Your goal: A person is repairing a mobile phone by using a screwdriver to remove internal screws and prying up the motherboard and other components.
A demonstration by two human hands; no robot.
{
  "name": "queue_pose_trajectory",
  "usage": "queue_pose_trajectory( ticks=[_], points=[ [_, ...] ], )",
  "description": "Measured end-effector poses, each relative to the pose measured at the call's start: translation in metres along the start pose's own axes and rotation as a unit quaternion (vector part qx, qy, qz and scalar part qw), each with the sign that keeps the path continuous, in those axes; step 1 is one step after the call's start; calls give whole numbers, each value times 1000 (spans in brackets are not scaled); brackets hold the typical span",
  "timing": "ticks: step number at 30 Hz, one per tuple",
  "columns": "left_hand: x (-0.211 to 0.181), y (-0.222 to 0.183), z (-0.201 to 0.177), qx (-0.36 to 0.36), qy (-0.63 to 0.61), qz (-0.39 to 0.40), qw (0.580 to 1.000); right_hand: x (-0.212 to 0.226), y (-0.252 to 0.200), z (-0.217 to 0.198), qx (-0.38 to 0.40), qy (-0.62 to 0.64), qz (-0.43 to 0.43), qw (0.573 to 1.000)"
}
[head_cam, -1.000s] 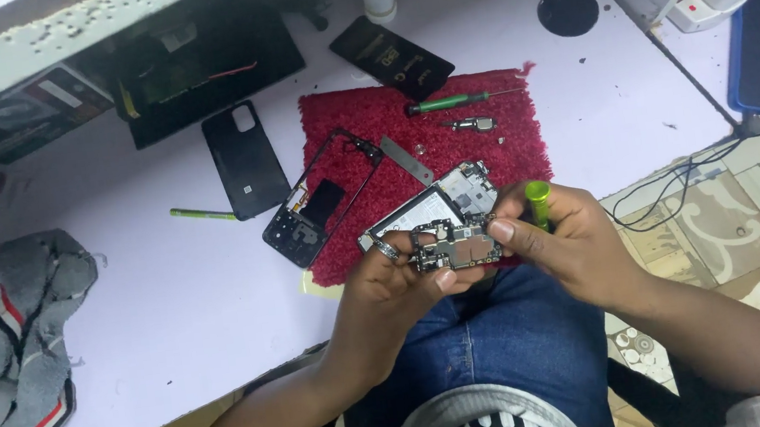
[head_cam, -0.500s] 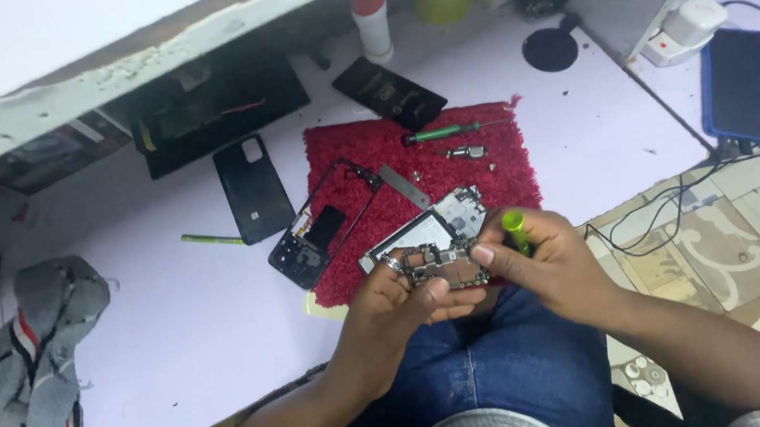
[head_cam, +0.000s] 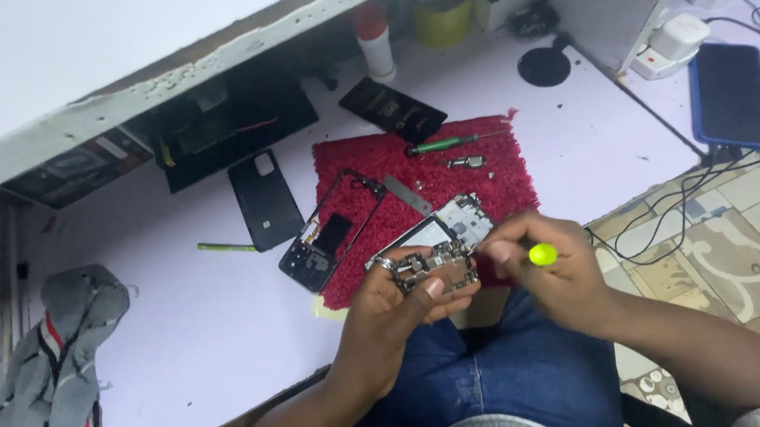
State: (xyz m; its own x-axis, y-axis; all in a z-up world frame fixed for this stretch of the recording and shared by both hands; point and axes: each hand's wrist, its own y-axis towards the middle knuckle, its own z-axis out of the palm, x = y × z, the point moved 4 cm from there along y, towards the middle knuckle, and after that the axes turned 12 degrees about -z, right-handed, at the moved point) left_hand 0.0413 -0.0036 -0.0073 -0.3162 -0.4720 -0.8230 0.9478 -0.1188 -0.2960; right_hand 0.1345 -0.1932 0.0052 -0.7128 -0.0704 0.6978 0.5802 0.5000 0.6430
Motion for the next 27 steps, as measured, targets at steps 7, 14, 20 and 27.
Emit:
queue_pose_trajectory(
  ticks=[7, 14, 20, 27],
  points=[
    [-8, -7, 2, 17, -13, 27, 999, 1, -7, -6, -120, 119, -104, 980],
    [-10, -7, -6, 9, -27, 6, 1000, 41, -39, -3, 32, -65, -221, 973],
    [-10, -12, -18, -26, -57, -11, 998, 85, -51, 0, 330, 141, -332, 872],
    [-1, -16, -29, -77, -58, 13, 995, 106, -14, 10, 317, 180, -305, 880]
  ],
)
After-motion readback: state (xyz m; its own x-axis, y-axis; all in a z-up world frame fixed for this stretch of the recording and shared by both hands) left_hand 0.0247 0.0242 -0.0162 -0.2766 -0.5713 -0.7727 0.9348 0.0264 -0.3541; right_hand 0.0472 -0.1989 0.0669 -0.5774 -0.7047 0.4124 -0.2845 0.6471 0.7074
